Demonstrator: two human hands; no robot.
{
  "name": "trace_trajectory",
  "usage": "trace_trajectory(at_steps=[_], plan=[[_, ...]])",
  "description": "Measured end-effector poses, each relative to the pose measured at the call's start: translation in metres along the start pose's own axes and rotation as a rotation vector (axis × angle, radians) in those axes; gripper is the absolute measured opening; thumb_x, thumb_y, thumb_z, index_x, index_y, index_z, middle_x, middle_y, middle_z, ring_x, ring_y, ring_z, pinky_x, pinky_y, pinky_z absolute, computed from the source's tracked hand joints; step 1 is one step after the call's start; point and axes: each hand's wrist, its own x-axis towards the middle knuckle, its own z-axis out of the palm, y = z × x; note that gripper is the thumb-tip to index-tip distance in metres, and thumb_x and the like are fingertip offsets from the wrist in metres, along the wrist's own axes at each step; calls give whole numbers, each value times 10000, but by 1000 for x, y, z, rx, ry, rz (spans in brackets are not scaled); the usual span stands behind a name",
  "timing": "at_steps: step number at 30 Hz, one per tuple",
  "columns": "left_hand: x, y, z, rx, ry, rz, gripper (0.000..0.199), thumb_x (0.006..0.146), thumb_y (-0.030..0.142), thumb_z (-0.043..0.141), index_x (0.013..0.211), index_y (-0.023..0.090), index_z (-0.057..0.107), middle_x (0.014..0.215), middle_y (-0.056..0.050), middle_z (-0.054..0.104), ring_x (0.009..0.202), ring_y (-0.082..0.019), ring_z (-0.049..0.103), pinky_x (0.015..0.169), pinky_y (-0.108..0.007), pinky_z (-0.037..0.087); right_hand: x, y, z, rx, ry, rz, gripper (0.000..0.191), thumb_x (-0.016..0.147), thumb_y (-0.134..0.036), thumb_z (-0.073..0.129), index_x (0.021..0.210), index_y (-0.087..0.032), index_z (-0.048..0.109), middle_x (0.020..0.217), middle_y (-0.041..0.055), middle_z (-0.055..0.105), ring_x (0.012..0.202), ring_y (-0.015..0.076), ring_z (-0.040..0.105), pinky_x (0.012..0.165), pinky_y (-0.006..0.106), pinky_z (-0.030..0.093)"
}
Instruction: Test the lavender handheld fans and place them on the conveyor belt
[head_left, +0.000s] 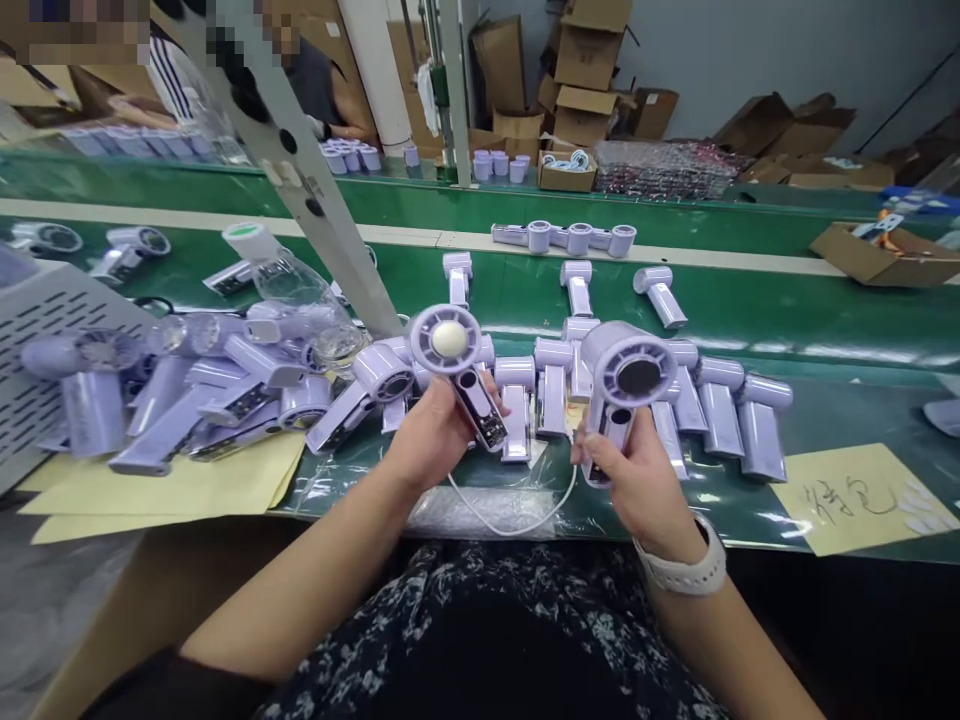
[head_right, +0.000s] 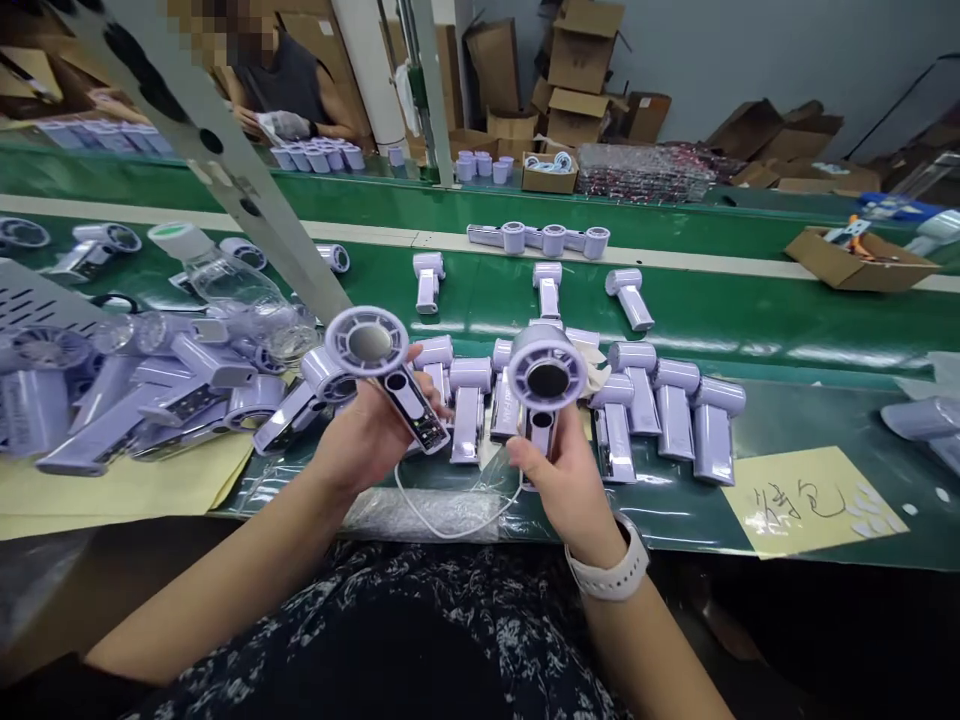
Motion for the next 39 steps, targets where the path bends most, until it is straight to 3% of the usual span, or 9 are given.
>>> trace_trajectory(at_steps=[2,5,8,18,27,35,39], plan=[[-3,-2,3,-99,-1,-45,471,747,394,885,1128,234,660,893,-1,668,792,-155,656,773,-321,601,2,-6,-1,127,-21,16,301,927,-463,672,1131,-267,569,1011,35,636,739,172,615,677,350,576],[-15,2,15,-130,-158,-55,475,716,178,870,1115,225,617,894,10,621,777,-133,623,724,-287,580,1,-15,2,221,-47,-6,269,922,-432,658,1114,-265,572,1054,45,631,775,182,625,667,349,574],[-23,5,25,-135,-250,-78,427,769,214,836,1125,218,601,913,4,596,764,-137,621,680,-288,572,-1,-19,7,217,-111,-3,277,909,-442,681,1095,-271,569,1045,45,638,781,195,647,702,376,587],[-18,-1,19,31,-252,-123,374,816,276,820,1095,189,587,982,-25,621,765,-160,681,702,-310,556,-2,1,21,300,-62,125,328,886,-380,734,1142,-255,571,1006,28,638,742,169,626,659,333,570],[-22,2,23,-55,-290,-151,434,815,277,803,1163,201,555,984,-8,602,743,-163,685,701,-340,588,-3,0,18,379,-131,102,290,901,-375,758,1117,-241,617,994,29,671,740,156,651,641,295,561],[-14,-8,21,-101,-135,-186,452,781,296,800,1114,210,507,894,17,600,663,-138,632,609,-300,552,-5,5,17,412,-90,125,229,932,-407,698,1055,-223,638,932,22,682,636,127,635,531,239,549],[-20,-7,22,-65,-216,-181,431,793,323,802,1108,206,533,888,17,600,681,-143,641,637,-305,555,-8,9,15,411,-122,133,226,935,-420,678,1022,-217,631,915,17,684,593,118,628,496,228,540]])
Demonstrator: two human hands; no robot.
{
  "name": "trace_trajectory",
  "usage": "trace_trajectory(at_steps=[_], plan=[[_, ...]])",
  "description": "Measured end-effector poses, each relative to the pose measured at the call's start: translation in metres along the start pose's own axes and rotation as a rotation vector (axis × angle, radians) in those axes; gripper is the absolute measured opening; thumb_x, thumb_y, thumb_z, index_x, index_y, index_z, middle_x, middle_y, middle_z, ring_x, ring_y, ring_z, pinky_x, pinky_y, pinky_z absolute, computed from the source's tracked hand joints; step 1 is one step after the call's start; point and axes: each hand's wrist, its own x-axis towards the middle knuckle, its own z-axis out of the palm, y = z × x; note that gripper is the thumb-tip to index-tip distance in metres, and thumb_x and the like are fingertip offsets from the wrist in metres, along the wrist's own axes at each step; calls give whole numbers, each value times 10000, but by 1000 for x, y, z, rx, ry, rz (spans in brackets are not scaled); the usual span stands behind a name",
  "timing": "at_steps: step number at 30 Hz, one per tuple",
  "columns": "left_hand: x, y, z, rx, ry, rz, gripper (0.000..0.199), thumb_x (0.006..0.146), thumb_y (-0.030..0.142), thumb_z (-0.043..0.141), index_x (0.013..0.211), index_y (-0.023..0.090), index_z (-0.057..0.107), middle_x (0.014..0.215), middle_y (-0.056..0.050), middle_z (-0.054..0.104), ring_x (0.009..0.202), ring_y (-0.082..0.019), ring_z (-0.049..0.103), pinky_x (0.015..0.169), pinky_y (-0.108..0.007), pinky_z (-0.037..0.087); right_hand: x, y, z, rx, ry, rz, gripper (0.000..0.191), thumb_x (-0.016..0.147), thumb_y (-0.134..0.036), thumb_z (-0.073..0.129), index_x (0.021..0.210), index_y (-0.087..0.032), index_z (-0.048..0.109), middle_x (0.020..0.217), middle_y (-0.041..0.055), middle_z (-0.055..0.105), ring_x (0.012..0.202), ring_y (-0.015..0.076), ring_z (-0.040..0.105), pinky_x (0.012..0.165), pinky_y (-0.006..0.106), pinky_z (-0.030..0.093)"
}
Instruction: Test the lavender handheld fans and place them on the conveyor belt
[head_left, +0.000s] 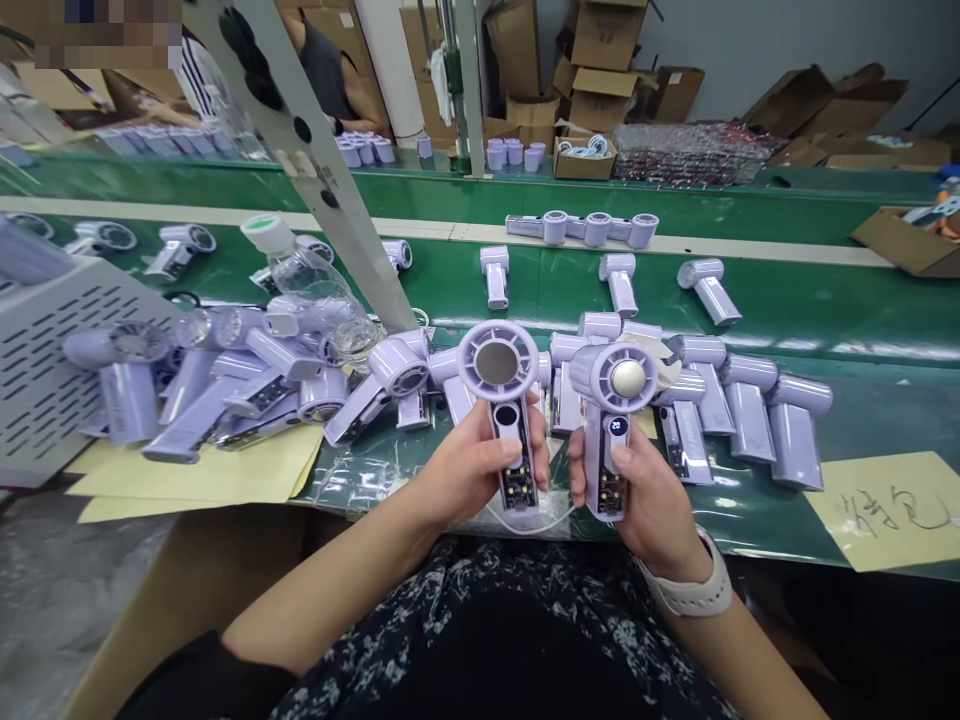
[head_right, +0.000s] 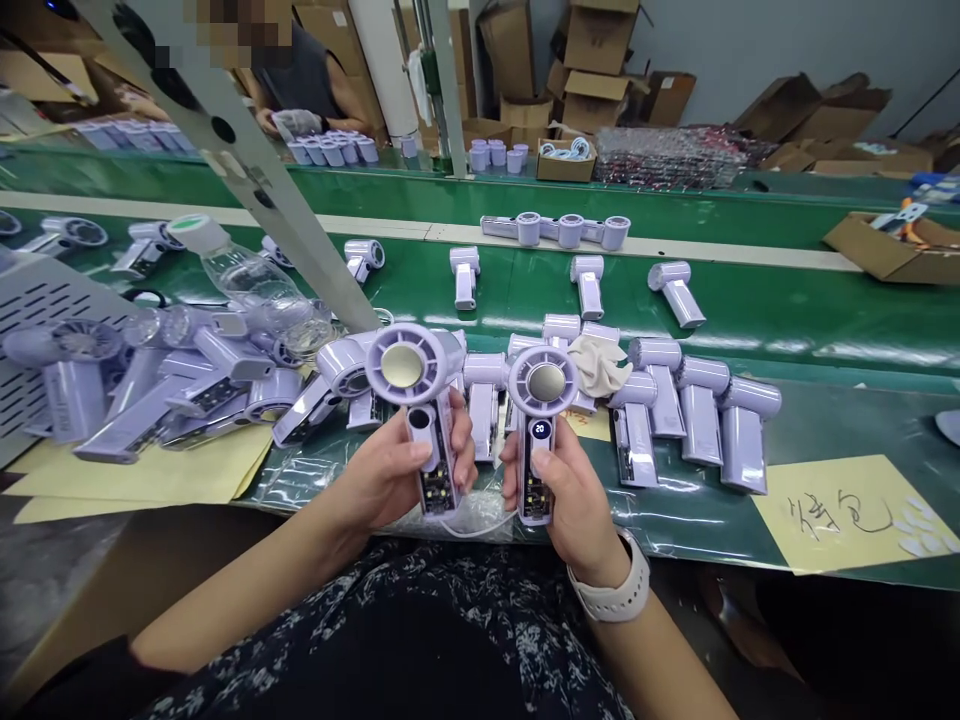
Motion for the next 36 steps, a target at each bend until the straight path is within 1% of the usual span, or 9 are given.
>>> trace_trajectory(at_steps=[3,7,10,15,19,23,27,31,36], plan=[[-1,1,1,87,-45,46,373,818,360,797,1038,191,547,852,16,594,659,-132,626,609,-278,531,-1,0,0,-15,-15,-8,225,944,-412,678,1048,-218,631,931,13,686,602,112,630,506,217,539],[2,3,1,62,41,41,398,832,340,804,1072,199,520,948,-4,615,705,-136,645,659,-306,570,0,-4,2,-17,16,12,235,947,-417,683,1048,-210,637,951,21,692,628,115,635,535,224,554],[1,5,2,41,53,31,475,812,349,835,1136,196,524,1023,-19,614,742,-146,667,707,-341,598,1,-6,3,1,34,17,245,930,-423,693,1035,-208,643,955,30,699,647,131,646,537,234,558],[1,4,1,14,58,51,434,811,317,806,1126,175,545,920,4,609,692,-150,665,685,-360,613,0,-8,5,16,65,27,251,919,-419,683,1035,-198,659,902,30,697,613,136,646,512,240,545],[1,3,0,23,43,71,409,821,290,757,1153,180,547,923,-3,623,687,-165,674,680,-388,621,-1,-10,5,23,58,-4,214,913,-407,673,984,-206,655,873,30,696,567,136,623,471,247,523],[2,3,-1,72,64,89,392,815,291,746,1127,192,532,885,5,619,665,-171,672,639,-361,591,-1,-13,5,12,65,-5,224,903,-406,691,1005,-209,661,887,32,699,577,137,624,472,245,526],[2,3,-1,37,125,69,416,800,314,768,1121,198,531,933,-8,612,727,-179,681,663,-356,580,0,-12,3,12,99,28,262,893,-419,704,1027,-197,668,866,38,704,574,137,627,465,237,528],[0,2,0,28,105,56,530,733,253,820,1164,213,514,968,-1,593,761,-167,662,680,-343,561,0,-8,2,29,129,35,272,882,-424,711,1023,-197,661,863,36,703,569,137,629,460,236,528],[2,-1,0,110,96,51,496,737,194,796,1123,212,485,962,12,596,753,-159,656,714,-351,550,-1,-6,0,34,152,21,241,899,-403,687,1017,-195,649,868,39,704,568,133,624,460,234,530]])
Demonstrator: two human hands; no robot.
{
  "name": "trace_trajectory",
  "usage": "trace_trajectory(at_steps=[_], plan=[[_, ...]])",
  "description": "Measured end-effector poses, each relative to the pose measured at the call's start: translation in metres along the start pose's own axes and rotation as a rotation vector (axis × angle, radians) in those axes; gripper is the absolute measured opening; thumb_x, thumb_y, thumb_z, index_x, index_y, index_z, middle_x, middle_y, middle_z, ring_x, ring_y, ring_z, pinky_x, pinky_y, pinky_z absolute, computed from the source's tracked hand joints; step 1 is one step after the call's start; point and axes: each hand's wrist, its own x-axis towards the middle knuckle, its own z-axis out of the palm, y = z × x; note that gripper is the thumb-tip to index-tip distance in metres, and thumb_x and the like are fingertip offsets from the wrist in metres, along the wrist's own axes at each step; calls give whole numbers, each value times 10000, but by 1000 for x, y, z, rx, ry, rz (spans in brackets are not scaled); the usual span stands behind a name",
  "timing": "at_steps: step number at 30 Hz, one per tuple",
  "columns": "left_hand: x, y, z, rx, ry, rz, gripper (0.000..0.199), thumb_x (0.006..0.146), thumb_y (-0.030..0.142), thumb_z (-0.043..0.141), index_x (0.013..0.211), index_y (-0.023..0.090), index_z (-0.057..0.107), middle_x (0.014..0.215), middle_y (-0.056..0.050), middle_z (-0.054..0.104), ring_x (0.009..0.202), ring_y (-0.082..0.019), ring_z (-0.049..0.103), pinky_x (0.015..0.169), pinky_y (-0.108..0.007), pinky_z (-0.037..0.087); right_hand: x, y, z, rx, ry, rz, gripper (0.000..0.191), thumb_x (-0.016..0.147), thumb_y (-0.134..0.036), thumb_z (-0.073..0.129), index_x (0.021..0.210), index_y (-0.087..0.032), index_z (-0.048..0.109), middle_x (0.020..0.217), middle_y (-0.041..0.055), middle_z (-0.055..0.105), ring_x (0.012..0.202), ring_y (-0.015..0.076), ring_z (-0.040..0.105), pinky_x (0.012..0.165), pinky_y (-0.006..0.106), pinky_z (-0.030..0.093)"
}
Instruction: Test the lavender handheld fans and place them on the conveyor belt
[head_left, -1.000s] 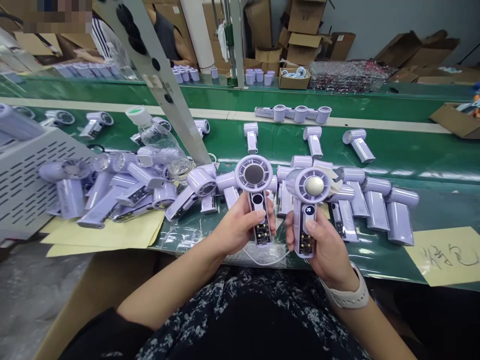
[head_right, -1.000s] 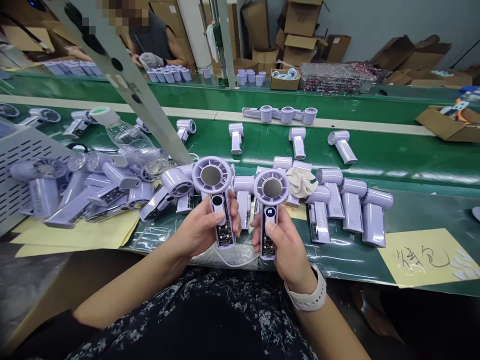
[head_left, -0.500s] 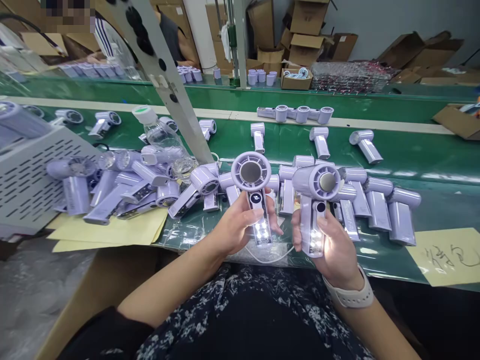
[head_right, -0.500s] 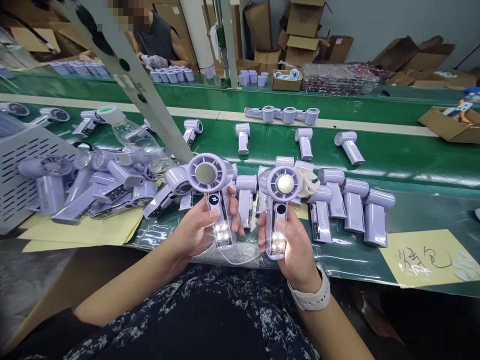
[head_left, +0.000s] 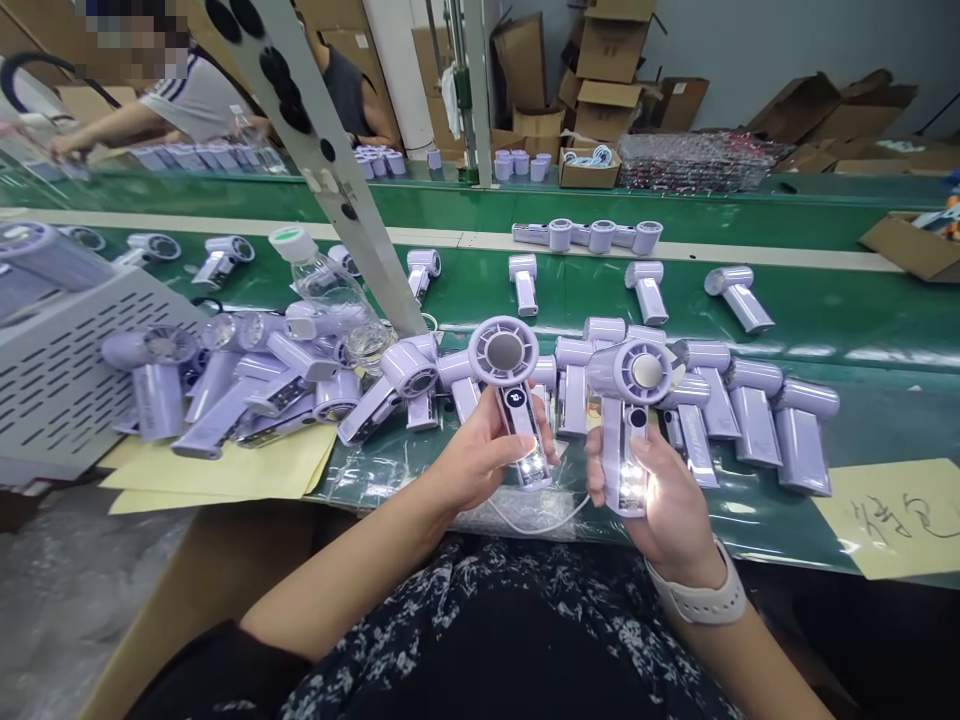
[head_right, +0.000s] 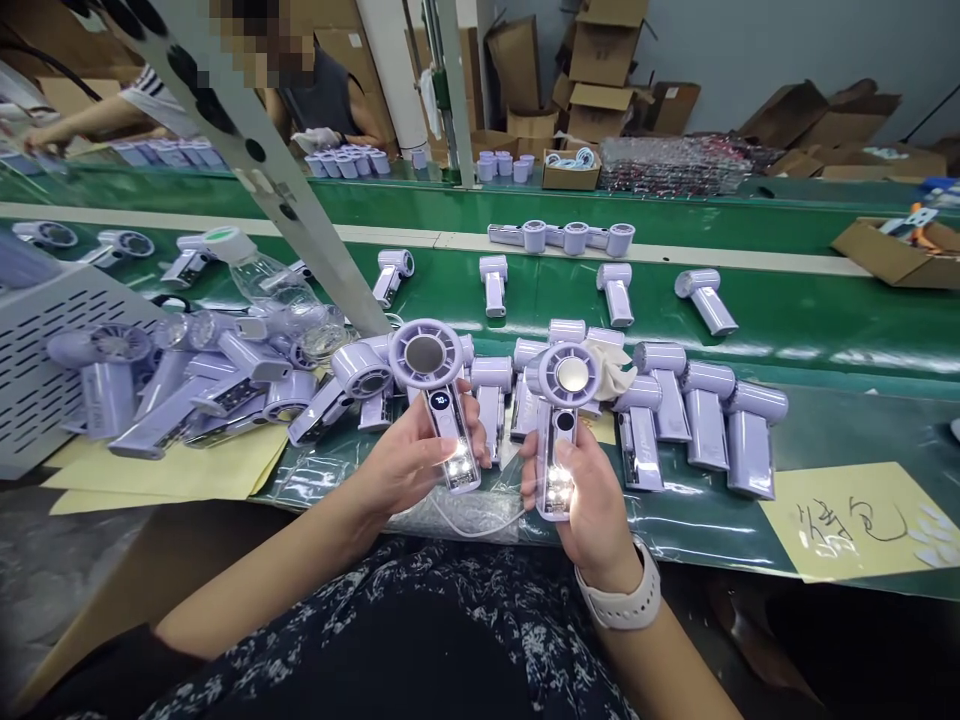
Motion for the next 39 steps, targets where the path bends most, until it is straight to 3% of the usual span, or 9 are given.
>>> trace_trajectory(at_steps=[6,9,12,17,23,27,30,34,39], plan=[[3,-2,-1,196,72,-52,446,770,208,782,1092,200,475,952,5,617,765,-165,670,754,-356,543,-1,0,1,50,-52,-27,334,964,-546,631,1057,-226,644,869,38,726,559,139,626,452,240,525],[2,-2,2,266,33,-90,558,783,332,845,1143,209,437,1058,-47,643,815,-203,719,767,-373,568,-1,1,2,73,-29,12,469,921,-658,649,1021,-204,713,928,81,770,690,189,707,594,302,624],[-1,-2,5,267,-10,-123,692,755,513,861,1163,239,374,1008,-55,680,733,-227,728,686,-389,595,-2,0,3,94,11,31,385,858,-590,768,1017,-238,765,973,70,804,811,246,759,744,395,671],[-9,-2,8,428,69,-1,591,850,758,612,1060,246,404,857,-27,682,650,-188,664,551,-289,497,-4,-2,3,96,24,36,312,831,-553,807,916,-255,773,1032,80,816,971,326,773,844,515,664],[-7,-1,13,214,73,-19,524,847,594,750,1088,251,435,885,-23,705,710,-182,680,628,-293,525,-1,-8,3,69,62,-12,215,892,-457,742,976,-259,757,1107,72,789,1095,317,727,992,530,600],[0,-4,15,-20,12,-174,669,647,432,953,1122,178,556,798,-1,658,711,-151,652,724,-288,540,0,-12,8,86,-10,101,288,953,-461,571,952,-240,756,946,72,764,875,260,722,864,449,636],[3,-4,13,-123,16,-255,578,675,486,925,1038,147,629,731,15,606,612,-112,587,634,-253,505,0,-13,12,74,-8,138,304,955,-471,537,916,-223,708,835,58,719,701,203,661,710,367,619],[5,5,5,-165,-5,-177,401,791,440,785,1004,114,689,944,-105,725,759,-194,686,661,-292,551,-1,-16,14,109,-29,142,296,935,-514,557,974,-234,645,844,51,695,653,191,629,576,323,552],[4,16,1,-104,28,-156,346,802,262,742,1112,158,632,1057,-108,775,859,-254,764,738,-344,596,-2,-19,8,127,-11,50,258,918,-488,586,954,-249,679,804,48,709,704,218,672,630,360,587]])
